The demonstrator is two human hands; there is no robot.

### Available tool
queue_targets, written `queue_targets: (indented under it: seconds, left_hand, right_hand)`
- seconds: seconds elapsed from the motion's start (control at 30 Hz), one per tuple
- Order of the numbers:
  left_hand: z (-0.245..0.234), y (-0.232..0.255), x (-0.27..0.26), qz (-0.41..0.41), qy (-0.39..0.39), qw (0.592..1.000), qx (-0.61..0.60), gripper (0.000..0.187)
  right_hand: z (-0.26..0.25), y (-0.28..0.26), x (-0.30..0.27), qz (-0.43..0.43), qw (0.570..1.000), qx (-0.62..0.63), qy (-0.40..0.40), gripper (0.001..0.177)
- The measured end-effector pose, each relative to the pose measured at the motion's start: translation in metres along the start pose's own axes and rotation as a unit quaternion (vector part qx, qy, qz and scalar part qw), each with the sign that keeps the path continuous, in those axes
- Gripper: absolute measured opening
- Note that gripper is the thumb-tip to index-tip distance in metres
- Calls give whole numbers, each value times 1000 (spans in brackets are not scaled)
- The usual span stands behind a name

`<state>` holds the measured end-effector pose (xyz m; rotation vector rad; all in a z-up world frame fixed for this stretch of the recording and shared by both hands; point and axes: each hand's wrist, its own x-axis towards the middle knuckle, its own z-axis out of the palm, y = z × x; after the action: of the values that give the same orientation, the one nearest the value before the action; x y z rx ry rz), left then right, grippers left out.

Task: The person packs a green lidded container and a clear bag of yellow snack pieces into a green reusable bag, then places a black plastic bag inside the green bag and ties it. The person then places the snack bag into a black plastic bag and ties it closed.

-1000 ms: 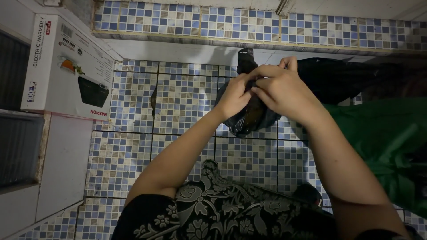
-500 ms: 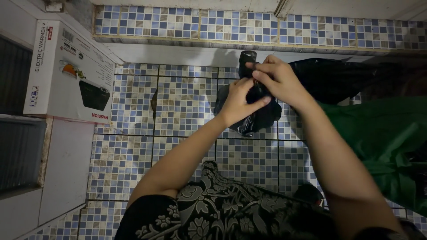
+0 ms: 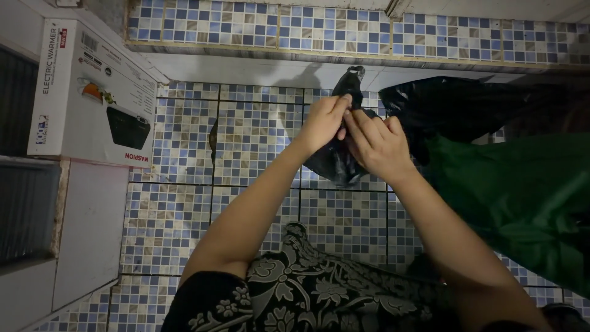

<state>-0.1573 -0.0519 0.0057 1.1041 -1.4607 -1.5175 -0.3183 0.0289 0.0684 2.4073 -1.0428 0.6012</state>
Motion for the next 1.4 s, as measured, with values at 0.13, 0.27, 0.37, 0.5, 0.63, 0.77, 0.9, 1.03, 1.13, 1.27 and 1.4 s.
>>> queue_targets:
  seconds: [0.13,0.27,0.37,0.5,0.63,0.77,0.9,1.03,1.13,1.27,1.4]
  left_hand:
    - [-1,23,-18,85,8,975,204,45]
    - [-2,34,-25,157,-67,942,288,63]
    - [-6,42,-32,173,-94,933,303,66]
    - [-8,55,-51,390,106,857,321,47]
    - [5,59,-66,166,141,947,237,20]
    - [17,53,-69,110,97,967,210,16]
    - [5,28,-66,123,75,969,198,15]
    - [-49,-11,-48,122,99,941,299,10]
    - [-72,-44,-52,37,132,947,292,14]
    - [-85,-57,-59,-155,94,983,-7,9]
    - [-68,-42,-59,3,-46,983,-175,14]
  right_hand:
    - [16,-1,-6,53,998,5,-28,35]
    - [45,14,-21,217,930,288,-69,19]
    - [65,30,-32,440,627,630,-129,31]
    - [76,51,-40,525,430,726,-111,29]
    - [65,46,-43,500,453,729,-117,23]
    - [50,39,-24,523,450,713,-121,23]
    - [40,53,-28,411,637,632,-161,27]
    - [62,77,-59,388,745,537,-78,43]
    - [87,74,-91,502,706,497,-51,28]
    - [104,67,-103,512,758,404,-16,15]
    - [74,62,-88,368,840,387,99,14]
